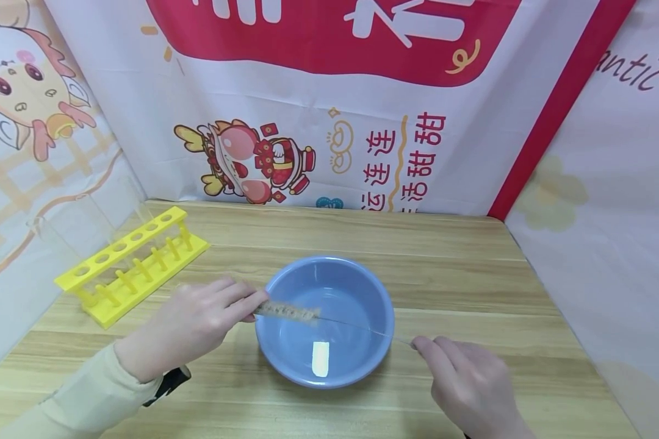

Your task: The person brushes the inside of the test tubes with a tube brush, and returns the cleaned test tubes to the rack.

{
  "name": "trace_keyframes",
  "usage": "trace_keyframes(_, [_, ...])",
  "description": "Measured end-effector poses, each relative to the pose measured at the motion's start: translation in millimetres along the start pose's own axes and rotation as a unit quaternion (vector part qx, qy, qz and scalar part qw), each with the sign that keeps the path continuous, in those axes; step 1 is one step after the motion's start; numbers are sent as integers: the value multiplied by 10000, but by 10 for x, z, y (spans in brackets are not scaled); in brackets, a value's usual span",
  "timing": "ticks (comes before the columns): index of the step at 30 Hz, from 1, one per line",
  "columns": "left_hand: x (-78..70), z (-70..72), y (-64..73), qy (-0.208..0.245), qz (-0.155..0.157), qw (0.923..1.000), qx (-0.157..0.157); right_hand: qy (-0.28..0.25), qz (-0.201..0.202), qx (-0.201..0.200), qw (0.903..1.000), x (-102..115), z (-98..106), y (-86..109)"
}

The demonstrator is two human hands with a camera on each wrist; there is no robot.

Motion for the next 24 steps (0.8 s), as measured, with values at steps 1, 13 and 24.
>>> trace_keyframes(1, [-6,-9,-3,-11,-24,10000,27,-85,-40,212,9997,7,-9,16])
trace_keyframes(13, [-81,-90,-57,-393,-331,9987,-38,-806,-753,1425,9836,110,-207,164])
trace_keyframes(24, [-181,-150,-148,-679,-623,9954,-244,-2018,-1482,2182,9433,231,-340,92])
Point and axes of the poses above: each hand's wrist, its own y-axis away from the middle knuckle, its own z-axis out of the back of the hand, x = y × z, the point moved 3 cm from there along -y, towards the middle knuckle, and after that the axes turned 11 degrees about y, right-handed, at the moved point
